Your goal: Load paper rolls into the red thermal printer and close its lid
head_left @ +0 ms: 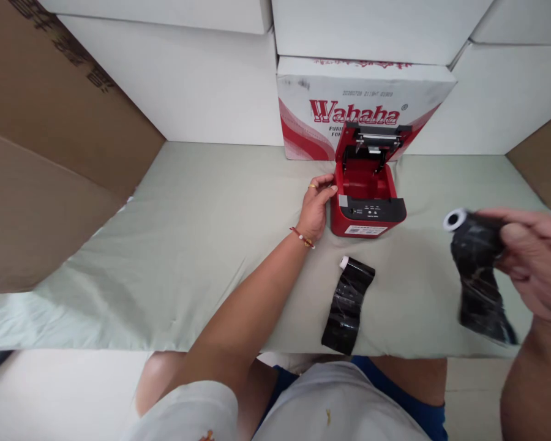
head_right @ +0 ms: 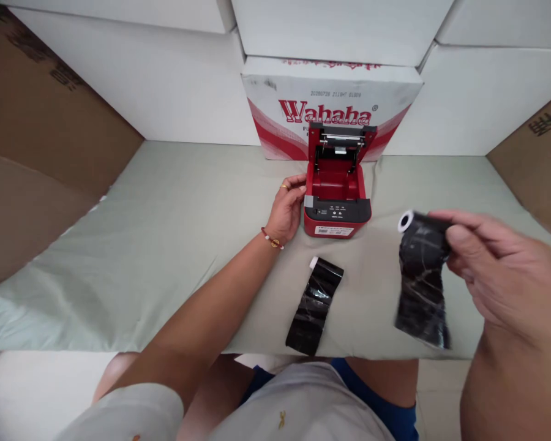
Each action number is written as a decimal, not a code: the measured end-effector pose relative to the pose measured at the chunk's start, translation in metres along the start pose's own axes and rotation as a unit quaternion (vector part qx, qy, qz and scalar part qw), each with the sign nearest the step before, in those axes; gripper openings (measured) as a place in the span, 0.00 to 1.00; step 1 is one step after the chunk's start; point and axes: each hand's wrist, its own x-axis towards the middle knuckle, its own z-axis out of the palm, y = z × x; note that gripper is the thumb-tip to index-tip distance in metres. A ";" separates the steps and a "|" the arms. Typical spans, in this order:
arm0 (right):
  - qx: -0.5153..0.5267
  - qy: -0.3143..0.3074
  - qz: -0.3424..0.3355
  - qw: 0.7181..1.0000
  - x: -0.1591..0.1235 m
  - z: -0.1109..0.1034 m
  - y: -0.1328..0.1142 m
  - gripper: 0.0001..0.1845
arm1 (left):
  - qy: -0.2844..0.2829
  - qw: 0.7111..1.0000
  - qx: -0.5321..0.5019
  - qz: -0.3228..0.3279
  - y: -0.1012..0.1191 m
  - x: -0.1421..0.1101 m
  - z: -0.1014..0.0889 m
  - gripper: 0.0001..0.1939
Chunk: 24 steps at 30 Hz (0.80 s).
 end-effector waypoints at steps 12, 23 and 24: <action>-0.149 -0.138 -0.271 0.941 -0.045 0.071 0.017 0.29 | 0.015 1.000 0.011 -0.002 0.001 -0.003 0.000 0.16; -0.333 -0.317 -0.514 0.724 0.000 0.117 -0.019 0.43 | 0.017 1.000 0.019 -0.013 0.002 -0.003 -0.002 0.14; -0.334 -0.313 -0.520 0.721 0.002 0.120 -0.021 0.41 | 0.016 1.000 0.018 -0.013 0.002 -0.003 -0.002 0.14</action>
